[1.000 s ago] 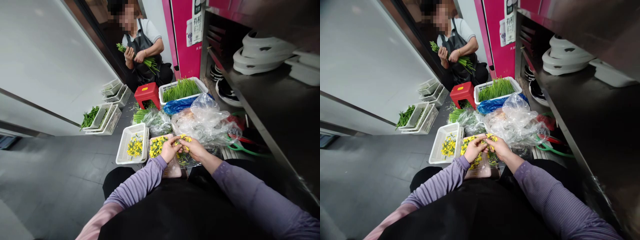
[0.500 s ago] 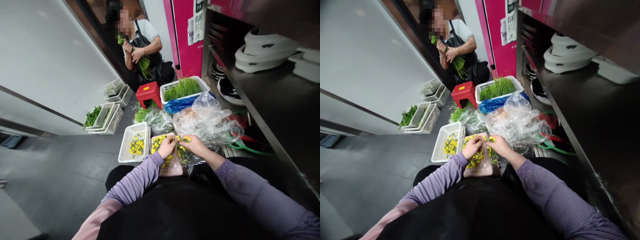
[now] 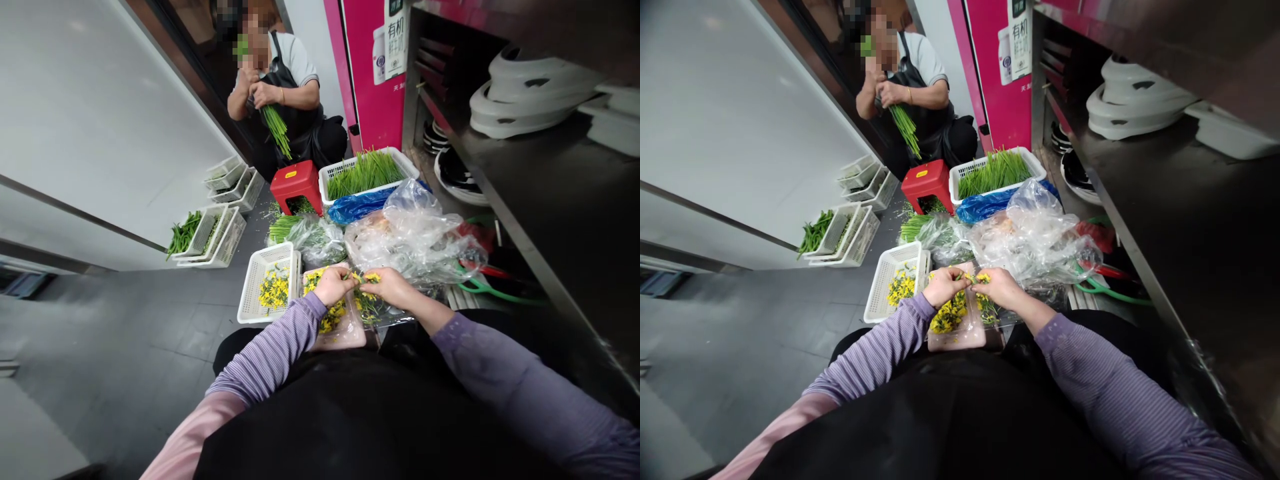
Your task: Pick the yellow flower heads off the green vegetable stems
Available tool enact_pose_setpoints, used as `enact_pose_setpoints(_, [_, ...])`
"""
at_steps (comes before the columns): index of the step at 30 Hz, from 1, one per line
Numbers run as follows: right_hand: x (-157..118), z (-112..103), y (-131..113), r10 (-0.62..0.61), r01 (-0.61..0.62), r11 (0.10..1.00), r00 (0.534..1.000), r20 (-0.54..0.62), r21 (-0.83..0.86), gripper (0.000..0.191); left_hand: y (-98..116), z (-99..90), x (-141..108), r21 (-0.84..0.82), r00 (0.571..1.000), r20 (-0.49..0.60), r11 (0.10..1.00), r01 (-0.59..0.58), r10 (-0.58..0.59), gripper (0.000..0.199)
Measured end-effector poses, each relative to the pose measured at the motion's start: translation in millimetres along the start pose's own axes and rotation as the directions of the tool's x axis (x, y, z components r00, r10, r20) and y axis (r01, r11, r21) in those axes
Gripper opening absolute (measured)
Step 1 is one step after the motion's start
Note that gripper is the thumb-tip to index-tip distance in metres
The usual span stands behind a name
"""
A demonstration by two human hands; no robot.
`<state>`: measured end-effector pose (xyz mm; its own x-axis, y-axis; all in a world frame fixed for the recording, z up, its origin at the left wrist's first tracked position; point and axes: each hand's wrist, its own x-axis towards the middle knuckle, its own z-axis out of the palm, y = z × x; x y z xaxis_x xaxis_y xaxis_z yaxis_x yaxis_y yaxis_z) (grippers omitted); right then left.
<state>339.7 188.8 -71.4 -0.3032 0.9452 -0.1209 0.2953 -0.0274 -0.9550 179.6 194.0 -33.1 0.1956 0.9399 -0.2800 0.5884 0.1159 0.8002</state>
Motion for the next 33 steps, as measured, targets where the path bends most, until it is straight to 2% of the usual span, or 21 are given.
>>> enact_pose_setpoints(2, [-0.5,-2.1,-1.1,0.057,-0.061,0.993,0.997,0.042,0.101,0.015,-2.8,-0.8,2.4,-0.065,0.998,0.054,0.997,0.033,-0.03,0.023])
enact_pose_setpoints(4, [-1.1,-5.6,-3.1,0.154,-0.172,0.943,0.984,0.084,0.284,0.019,-6.8,1.0,4.9,-0.189,0.991,0.09,0.975,0.115,-0.099,0.02])
enact_pose_setpoints(7, [-2.1,-12.6,-7.2,0.204,-0.254,0.785,0.967,0.152,0.564,0.028,-10.7,6.8,5.3,-0.327,0.97,0.118,0.914,0.239,-0.212,0.015])
enact_pose_setpoints(10, [-2.5,-17.7,-10.3,0.181,-0.259,0.671,0.966,0.185,0.695,0.035,-7.8,12.0,0.1,-0.418,0.948,0.179,0.852,0.316,-0.264,0.018])
enact_pose_setpoints(14, [-0.3,-15.4,-8.9,0.227,-0.265,0.606,0.961,0.156,0.75,0.031,1.1,14.5,-9.4,-0.545,0.913,0.365,0.752,0.37,-0.185,0.023])
enact_pose_setpoints(16, [1.3,-11.5,-6.2,0.262,-0.265,0.594,0.956,0.13,0.76,0.031,3.3,16.0,-12.2,-0.586,0.903,0.411,0.722,0.367,-0.125,0.029])
enact_pose_setpoints(19, [3.2,-5.5,-1.9,0.304,-0.262,0.591,0.948,0.091,0.763,0.033,2.3,21.1,-13.0,-0.646,0.918,0.388,0.684,0.338,-0.087,0.033])
enact_pose_setpoints(26, [2.3,0.2,-1.8,0.379,-0.223,0.674,0.923,-0.069,0.704,0.033,-2.1,30.7,-10.0,-0.676,0.93,0.337,0.651,0.345,-0.143,0.032])
enact_pose_setpoints(30, [0.2,3.2,-3.9,0.369,-0.21,0.676,0.926,-0.078,0.706,0.031,0.1,30.9,-7.3,-0.661,0.943,0.298,0.68,0.318,-0.151,0.025])
enact_pose_setpoints(33, [0.8,5.2,-3.4,0.369,-0.208,0.636,0.928,-0.056,0.743,0.028,-2.5,34.8,-3.4,-0.633,0.94,0.288,0.7,0.332,-0.185,0.019])
